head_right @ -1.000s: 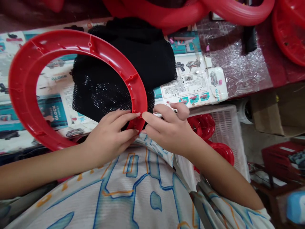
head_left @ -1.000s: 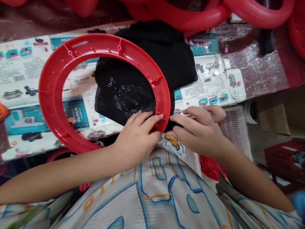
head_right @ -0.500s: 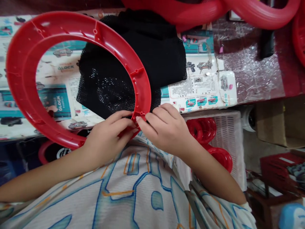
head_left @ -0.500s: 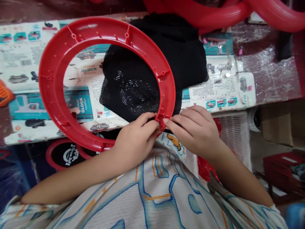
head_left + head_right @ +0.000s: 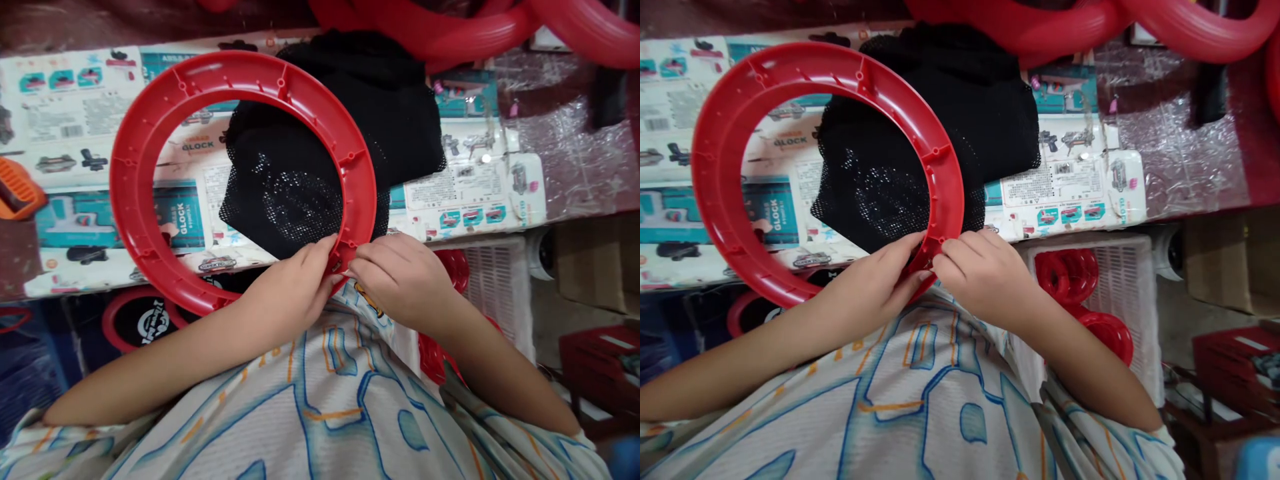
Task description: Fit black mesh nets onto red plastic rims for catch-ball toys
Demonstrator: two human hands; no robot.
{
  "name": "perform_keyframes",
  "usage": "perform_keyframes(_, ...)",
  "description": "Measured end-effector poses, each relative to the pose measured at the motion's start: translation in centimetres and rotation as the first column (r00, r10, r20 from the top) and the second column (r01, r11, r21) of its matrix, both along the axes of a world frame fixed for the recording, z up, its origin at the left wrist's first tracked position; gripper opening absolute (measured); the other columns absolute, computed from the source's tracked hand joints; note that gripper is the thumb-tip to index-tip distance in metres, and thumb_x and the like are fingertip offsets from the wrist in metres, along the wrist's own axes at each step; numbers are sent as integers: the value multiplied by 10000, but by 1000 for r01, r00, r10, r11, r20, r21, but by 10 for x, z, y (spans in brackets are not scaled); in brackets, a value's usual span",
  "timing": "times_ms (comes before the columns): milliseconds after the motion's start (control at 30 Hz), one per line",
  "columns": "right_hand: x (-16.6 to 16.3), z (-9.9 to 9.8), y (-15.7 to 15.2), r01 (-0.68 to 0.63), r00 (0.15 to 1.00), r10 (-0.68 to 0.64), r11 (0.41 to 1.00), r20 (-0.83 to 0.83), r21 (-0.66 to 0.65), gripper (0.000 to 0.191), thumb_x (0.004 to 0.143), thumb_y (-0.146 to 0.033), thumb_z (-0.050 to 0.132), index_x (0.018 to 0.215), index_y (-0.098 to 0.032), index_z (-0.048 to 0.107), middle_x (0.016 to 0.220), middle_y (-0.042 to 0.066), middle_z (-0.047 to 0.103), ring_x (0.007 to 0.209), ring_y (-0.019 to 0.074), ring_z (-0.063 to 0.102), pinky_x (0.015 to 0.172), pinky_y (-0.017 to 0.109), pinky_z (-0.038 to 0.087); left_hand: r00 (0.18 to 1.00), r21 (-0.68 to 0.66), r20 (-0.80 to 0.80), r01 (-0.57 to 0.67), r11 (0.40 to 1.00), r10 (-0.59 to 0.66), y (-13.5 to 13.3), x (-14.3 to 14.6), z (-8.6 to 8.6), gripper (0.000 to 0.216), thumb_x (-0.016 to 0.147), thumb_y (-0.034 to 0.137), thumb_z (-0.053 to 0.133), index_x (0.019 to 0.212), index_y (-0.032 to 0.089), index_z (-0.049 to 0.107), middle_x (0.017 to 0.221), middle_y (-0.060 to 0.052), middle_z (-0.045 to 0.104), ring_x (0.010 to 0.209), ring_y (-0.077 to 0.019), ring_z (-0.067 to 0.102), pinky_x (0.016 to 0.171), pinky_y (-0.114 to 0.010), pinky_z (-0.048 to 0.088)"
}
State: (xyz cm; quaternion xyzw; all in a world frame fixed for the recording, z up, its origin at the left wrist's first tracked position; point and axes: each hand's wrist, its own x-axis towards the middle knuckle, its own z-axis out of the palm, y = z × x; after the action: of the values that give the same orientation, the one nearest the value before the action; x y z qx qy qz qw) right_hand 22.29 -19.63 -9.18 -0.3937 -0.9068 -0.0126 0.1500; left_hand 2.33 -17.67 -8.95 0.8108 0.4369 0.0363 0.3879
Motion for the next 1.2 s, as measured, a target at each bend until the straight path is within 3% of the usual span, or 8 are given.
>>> perform_keyframes(100, -3, 7, 0, -9, 1000, 10, 1000, 13, -29, 296, 968, -180, 418, 827, -160, 678, 780, 54, 710, 685, 191, 571, 618, 341, 382, 999, -130, 20, 31, 991, -28, 4, -2, 3, 484, 989, 268, 423, 1435, 91, 366, 1249, -160, 672, 1048, -258, 703, 868, -383, 582)
perform_keyframes(267, -5, 12, 5, -24, 999, 26, 998, 27, -64, 258, 953, -171, 459, 846, -145, 692, 756, 54, 696, 664, 190, 589, 581, 332, 396, 995, -259, 72, 89, 962, -73, 9, -3, 4, 552, 994, 337, 424, 1496, 123, 340, 1226, -135, 693, 1098, -247, 680, 922, -380, 550)
perform_keyframes(467, -5, 9, 18, -17, 994, -2, 984, -106, -177, 160, 922, -160, 578, 838, -107, 704, 805, 81, 696, 735, 183, 625, 639, 298, 488, 998, -355, 54, -21, 934, 43, 15, -4, 6, 340, 989, 391, 415, 1178, 193, 618, 1033, -68, 741, 890, -218, 706, 759, -331, 530)
perform_keyframes(567, -5, 9, 22, -38, 980, -22, 955, -200, -293, 162, 923, -163, 588, 845, -89, 710, 812, 88, 689, 750, 177, 632, 678, 291, 522, 999, -326, -42, -36, 945, 23, 16, -2, 5, 348, 984, 423, 401, 1034, 172, 636, 881, -76, 727, 776, -229, 686, 659, -330, 475)
perform_keyframes(700, -4, 13, 25, -73, 974, -23, 910, -226, -407, 158, 923, -117, 561, 861, -89, 703, 826, 87, 679, 759, 166, 629, 684, 282, 529, 995, -278, -99, -10, 961, -19, 14, 1, 2, 360, 991, 430, 371, 989, 174, 624, 798, -69, 704, 704, -223, 666, 587, -308, 406)
perform_keyframes(867, -3, 14, 26, -42, 991, -8, 928, -132, -371, 192, 941, -135, 515, 855, -129, 686, 832, 79, 682, 773, 182, 626, 699, 303, 537, 985, -192, -141, 67, 979, -95, 12, 4, 1, 382, 1010, 387, 319, 995, 147, 616, 815, -88, 703, 715, -242, 679, 594, -321, 440)
perform_keyframes(1033, -3, 11, 25, -27, 998, 12, 969, -60, -247, 188, 936, -148, 509, 871, -134, 685, 815, 85, 686, 763, 205, 619, 674, 316, 527, 975, -137, -147, 147, 980, -166, 12, 7, 0, 421, 1020, 321, 250, 1022, 124, 621, 880, -120, 715, 760, -280, 699, 636, -375, 492)
perform_keyframes(1200, -2, 11, 24, 4, 1000, -10, 973, -25, -229, 218, 958, -192, 508, 830, -134, 674, 796, 79, 687, 734, 197, 627, 652, 312, 512, 975, -91, -153, 148, 985, -160, 12, 5, -2, 408, 1017, 322, 251, 986, 136, 613, 829, -120, 708, 733, -301, 702, 610, -392, 496)
